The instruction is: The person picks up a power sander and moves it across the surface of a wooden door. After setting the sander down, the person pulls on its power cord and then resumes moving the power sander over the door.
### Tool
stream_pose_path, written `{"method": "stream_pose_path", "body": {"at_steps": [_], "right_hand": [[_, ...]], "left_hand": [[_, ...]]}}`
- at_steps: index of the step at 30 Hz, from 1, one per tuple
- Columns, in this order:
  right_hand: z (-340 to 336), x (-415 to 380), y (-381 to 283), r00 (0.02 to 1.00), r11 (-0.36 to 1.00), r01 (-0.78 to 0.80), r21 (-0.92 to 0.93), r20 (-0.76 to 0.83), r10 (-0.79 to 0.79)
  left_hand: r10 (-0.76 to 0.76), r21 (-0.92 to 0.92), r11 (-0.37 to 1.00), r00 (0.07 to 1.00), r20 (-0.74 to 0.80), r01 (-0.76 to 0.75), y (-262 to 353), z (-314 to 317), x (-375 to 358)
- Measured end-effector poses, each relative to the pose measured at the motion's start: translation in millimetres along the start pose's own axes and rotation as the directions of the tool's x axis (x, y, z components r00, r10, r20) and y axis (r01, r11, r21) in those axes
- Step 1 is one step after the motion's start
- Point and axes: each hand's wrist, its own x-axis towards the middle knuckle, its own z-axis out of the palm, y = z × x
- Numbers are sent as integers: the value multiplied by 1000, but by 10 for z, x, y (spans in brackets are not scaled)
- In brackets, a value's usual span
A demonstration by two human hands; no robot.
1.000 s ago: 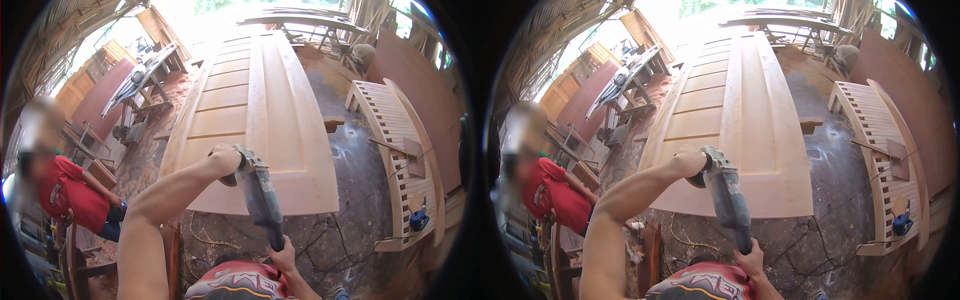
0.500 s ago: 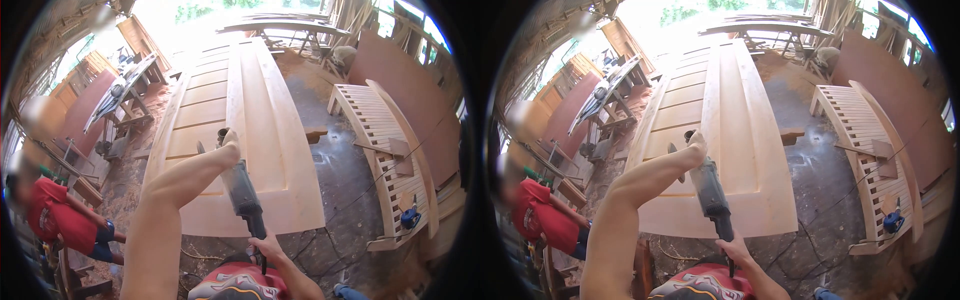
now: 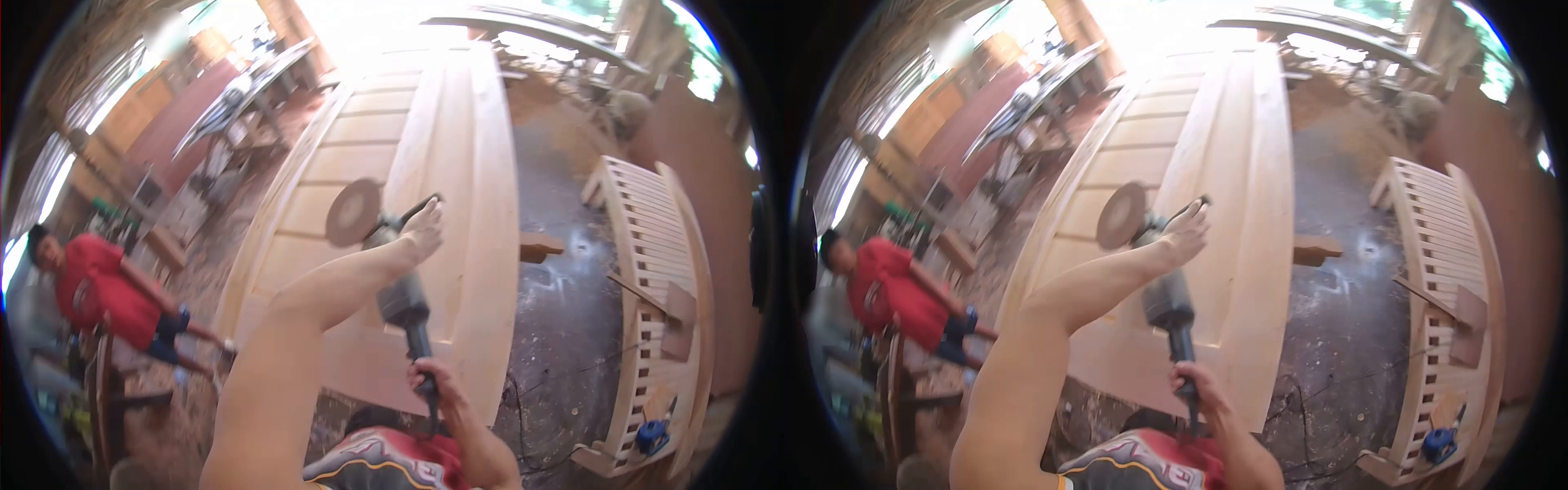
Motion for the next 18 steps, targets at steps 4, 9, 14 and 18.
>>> {"method": "stream_pose_path", "body": {"at_steps": [4, 9, 14, 18], "right_hand": [[-187, -103, -559, 939, 850, -333, 407, 231, 257], [-199, -133, -943, 843, 796, -507, 331, 385, 377], [63, -221, -1083, 917, 920, -390, -43, 65, 392], [155, -311, -1343, 957, 853, -290, -433, -108, 271]], "left_hand": [[-586, -923, 252, 805, 93, 290, 484, -643, -853], [-602, -720, -692, 514, 612, 48, 2213, -1182, -1767], [-271, -494, -868, 873, 406, -40, 3230, -2185, -1743], [-413, -706, -682, 696, 587, 191, 3673, -2302, -2083]]}}
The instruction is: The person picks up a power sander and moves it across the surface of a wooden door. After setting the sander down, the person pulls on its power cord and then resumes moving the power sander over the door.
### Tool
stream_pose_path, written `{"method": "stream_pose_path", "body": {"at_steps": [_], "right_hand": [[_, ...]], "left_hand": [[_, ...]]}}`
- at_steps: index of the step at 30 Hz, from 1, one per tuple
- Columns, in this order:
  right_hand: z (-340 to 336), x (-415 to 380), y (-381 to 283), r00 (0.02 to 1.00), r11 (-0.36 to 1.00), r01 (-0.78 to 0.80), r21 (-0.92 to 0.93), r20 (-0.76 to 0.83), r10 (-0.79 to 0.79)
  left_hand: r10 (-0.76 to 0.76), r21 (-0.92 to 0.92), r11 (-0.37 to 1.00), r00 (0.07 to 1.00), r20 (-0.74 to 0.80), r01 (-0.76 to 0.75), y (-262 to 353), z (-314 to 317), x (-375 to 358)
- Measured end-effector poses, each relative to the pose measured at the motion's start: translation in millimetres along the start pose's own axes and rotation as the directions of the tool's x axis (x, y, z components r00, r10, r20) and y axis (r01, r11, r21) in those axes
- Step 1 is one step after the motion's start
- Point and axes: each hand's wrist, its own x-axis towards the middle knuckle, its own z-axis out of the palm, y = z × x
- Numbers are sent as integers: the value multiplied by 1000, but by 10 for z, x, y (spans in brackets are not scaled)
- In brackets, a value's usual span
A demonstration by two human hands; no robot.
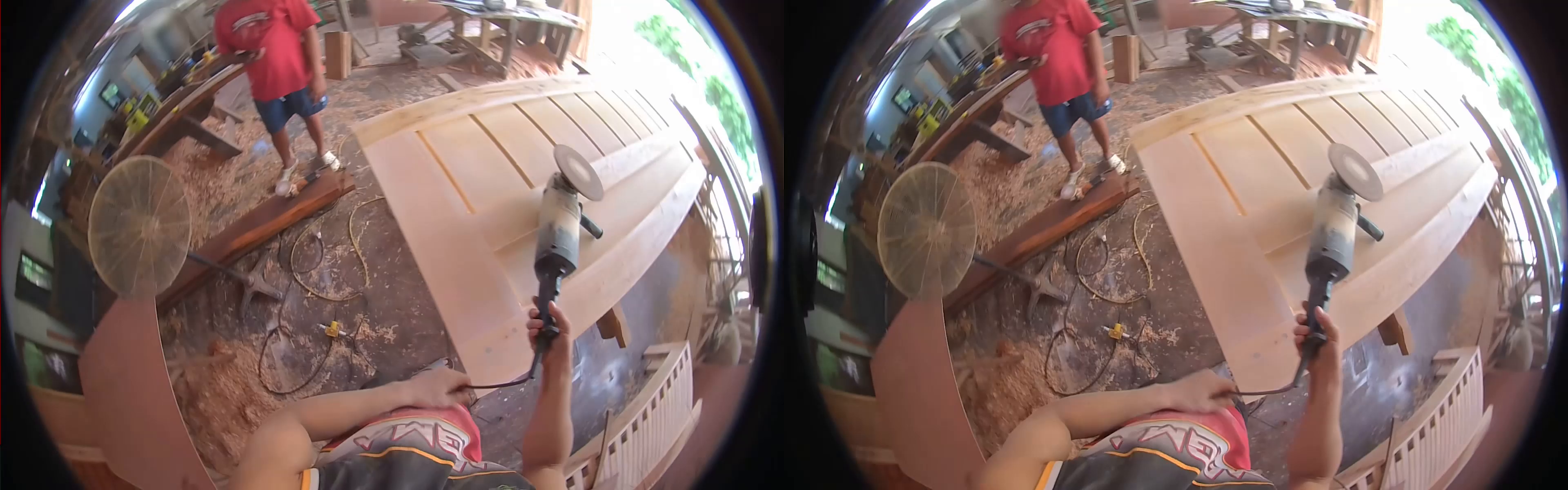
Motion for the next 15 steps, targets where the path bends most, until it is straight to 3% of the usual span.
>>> {"method": "stream_pose_path", "body": {"at_steps": [3, 7, 9, 12, 15], "right_hand": [[-231, -118, -207, 981, 974, -4, -227, -192, -40], [-505, -177, -340, 927, 865, 43, -500, -303, -221], [-468, -268, -318, 913, 766, 58, -640, -277, -300], [-630, -170, -301, 898, 639, 97, -763, -210, -387], [-517, -205, -225, 854, 478, 38, -877, -220, -472]], "left_hand": [[-101, 221, 964, 974, -203, 146, -699, -88, -544], [-105, 521, 784, 899, -426, 338, -1555, -66, -1529], [-117, 531, 722, 835, -538, 443, -1632, -205, -1976], [-177, 400, 624, 621, -764, 671, -1742, -381, -2429], [-132, 223, 784, 506, -852, 579, -1360, -538, -2686]]}}
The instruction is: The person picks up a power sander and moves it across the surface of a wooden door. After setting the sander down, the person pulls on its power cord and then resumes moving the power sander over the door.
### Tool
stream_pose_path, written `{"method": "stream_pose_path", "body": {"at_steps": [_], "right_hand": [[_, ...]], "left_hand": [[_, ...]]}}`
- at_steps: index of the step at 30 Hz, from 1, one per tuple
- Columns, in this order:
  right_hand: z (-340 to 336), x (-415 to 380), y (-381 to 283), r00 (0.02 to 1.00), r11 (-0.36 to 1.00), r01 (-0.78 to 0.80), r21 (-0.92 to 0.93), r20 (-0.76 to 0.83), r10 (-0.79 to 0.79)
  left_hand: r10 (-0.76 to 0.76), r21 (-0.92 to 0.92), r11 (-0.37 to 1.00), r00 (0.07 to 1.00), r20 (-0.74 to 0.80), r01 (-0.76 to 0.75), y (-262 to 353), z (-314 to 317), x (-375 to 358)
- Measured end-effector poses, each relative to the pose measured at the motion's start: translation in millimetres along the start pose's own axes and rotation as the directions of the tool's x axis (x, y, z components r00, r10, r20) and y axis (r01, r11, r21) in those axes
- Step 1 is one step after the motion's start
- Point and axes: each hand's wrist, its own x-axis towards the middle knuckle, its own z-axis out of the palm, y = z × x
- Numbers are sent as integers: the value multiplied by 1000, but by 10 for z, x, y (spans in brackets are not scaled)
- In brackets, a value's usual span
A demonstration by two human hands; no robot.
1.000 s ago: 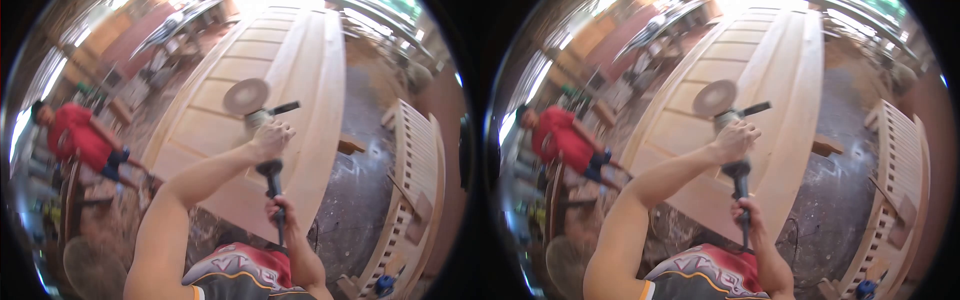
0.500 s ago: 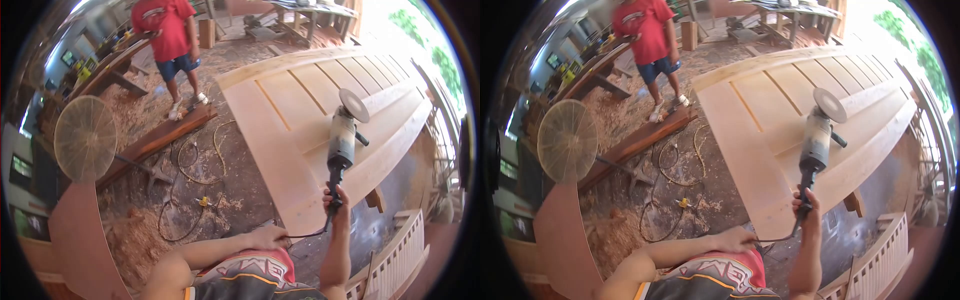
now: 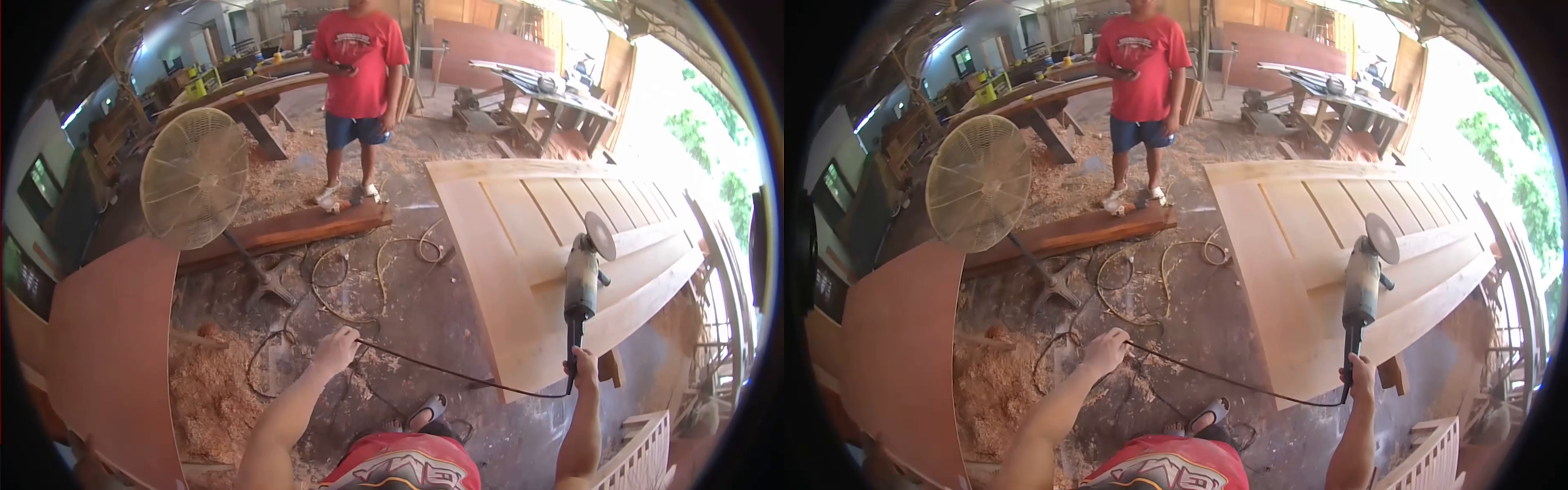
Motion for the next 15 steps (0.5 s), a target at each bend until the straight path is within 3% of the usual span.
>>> {"method": "stream_pose_path", "body": {"at_steps": [3, 9, 10, 12, 13, 14, 15], "right_hand": [[-51, -5, 93, 994, 968, 86, -236, -44, -99], [-72, 22, 249, 927, 847, 213, -486, -174, -333], [17, -54, 260, 820, 750, 308, -586, -236, -521], [303, -318, 185, 489, 490, 393, -778, -275, -828], [544, -760, -95, 654, 613, 485, -623, -207, -728], [691, -831, -52, 648, 561, 640, -525, -24, -761], [954, -1275, -221, 690, 599, 689, -408, 117, -714]], "left_hand": [[160, -108, 979, 982, -103, -171, 224, -132, -87], [214, -330, 912, 969, -123, -244, 614, -68, -210], [230, -350, 900, 966, -121, -259, 666, -35, -212], [217, -399, 887, 972, -86, -233, 842, -38, -237], [217, -385, 895, 974, -69, -227, 936, -51, -249], [217, -369, 903, 975, -49, -219, 1001, -33, -242], [261, -342, 899, 962, -82, -273, 1031, 48, -206]]}}
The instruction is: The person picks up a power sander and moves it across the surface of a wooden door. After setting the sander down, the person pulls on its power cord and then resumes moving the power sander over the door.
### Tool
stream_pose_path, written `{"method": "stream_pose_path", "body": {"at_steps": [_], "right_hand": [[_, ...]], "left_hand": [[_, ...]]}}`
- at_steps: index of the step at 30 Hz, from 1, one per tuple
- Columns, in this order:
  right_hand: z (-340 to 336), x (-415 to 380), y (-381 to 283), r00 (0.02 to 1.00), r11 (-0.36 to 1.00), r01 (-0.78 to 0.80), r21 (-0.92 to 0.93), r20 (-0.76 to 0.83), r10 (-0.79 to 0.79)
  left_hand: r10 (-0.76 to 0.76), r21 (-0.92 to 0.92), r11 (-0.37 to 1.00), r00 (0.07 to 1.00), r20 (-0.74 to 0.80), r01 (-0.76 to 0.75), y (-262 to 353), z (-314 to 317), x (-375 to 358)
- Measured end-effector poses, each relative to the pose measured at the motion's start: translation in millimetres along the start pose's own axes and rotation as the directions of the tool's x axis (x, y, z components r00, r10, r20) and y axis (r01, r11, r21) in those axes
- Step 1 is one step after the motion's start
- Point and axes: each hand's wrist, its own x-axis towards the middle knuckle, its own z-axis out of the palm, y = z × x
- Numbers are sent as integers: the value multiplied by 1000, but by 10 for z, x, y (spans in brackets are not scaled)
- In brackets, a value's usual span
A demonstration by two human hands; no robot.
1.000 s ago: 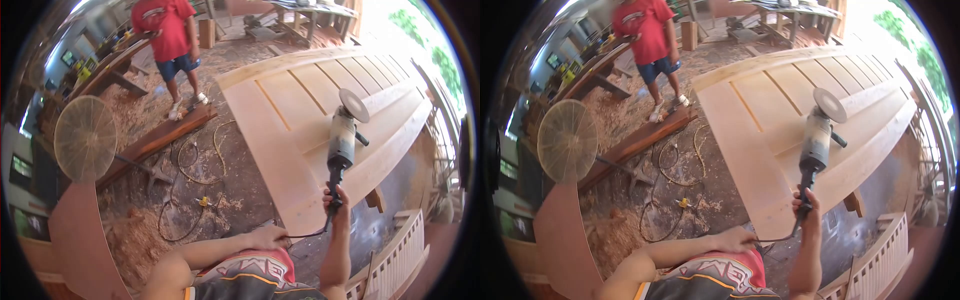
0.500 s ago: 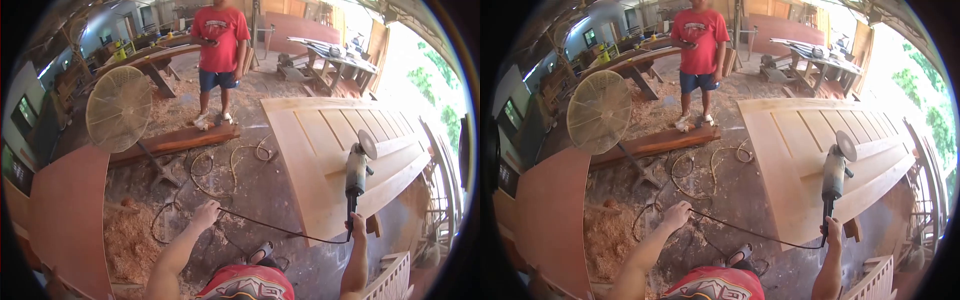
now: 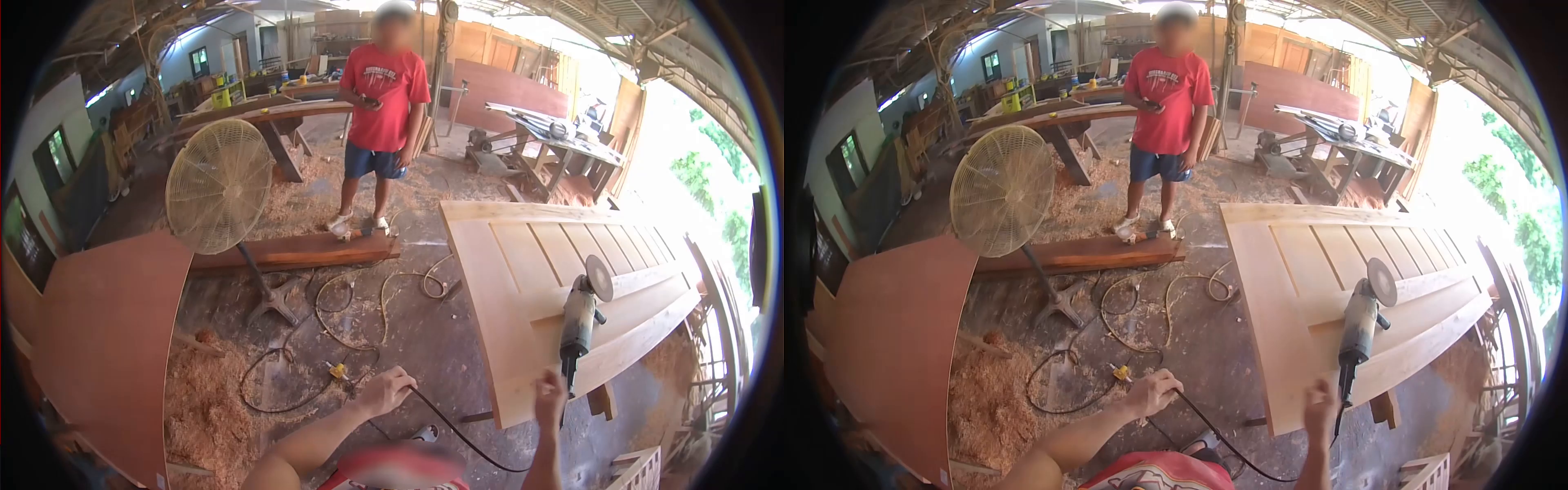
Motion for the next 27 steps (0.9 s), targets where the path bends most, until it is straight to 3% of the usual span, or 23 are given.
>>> {"method": "stream_pose_path", "body": {"at_steps": [1, 2, 4, 7, 9, 14, 15, 16, 19, 20, 23, 25, 27], "right_hand": [[365, -150, 252, 992, 965, -48, 259, 129, 15], [397, -335, -369, 960, 976, -74, 203, 278, 15], [600, -596, -862, 895, 977, 139, 160, 403, -193], [776, -796, -1179, 786, 972, -58, 227, 611, -95], [844, -816, -1125, 843, 977, -107, 186, 538, -10], [706, -588, -950, 903, 954, -131, 269, 430, 2], [647, -522, -904, 904, 954, -122, 274, 428, -7], [779, -594, -531, 864, 837, -335, 432, 495, 90], [299, -322, -763, 889, 906, -87, 415, 443, -118], [148, -263, -880, 876, 852, -249, 460, 483, -5], [-44, -117, -788, 909, 830, -202, 519, 416, -39], [-144, -1, -781, 915, 861, -164, 481, 401, -50], [-116, 76, -663, 923, 893, -141, 428, 382, -38]], "left_hand": [[0, 0, 1000, 1000, 5, 0, 41, 52, 42], [3, -1, 1000, 1000, 11, -3, 104, 95, 93], [9, 18, 1000, 999, 54, -10, 271, 115, 227], [64, 46, 997, 995, 78, -68, 260, 335, 412], [107, 1, 994, 988, 110, -108, 274, 416, 561], [155, 1, 988, 982, 106, -156, 19, 819, 959], [115, 41, 992, 989, 94, -119, -73, 874, 1052], [74, 80, 993, 994, 84, -81, -181, 921, 1140], [-85, 224, 973, 992, 89, 63, -547, 940, 1532], [-144, 278, 954, 985, 93, 113, -705, 939, 1675], [-366, 178, 918, 930, 33, 354, -1010, 834, 2213], [-328, -34, 944, 944, -27, 327, -1374, 895, 2568], [-493, -567, 698, 868, 63, 438, -1624, 1012, 3014]]}}
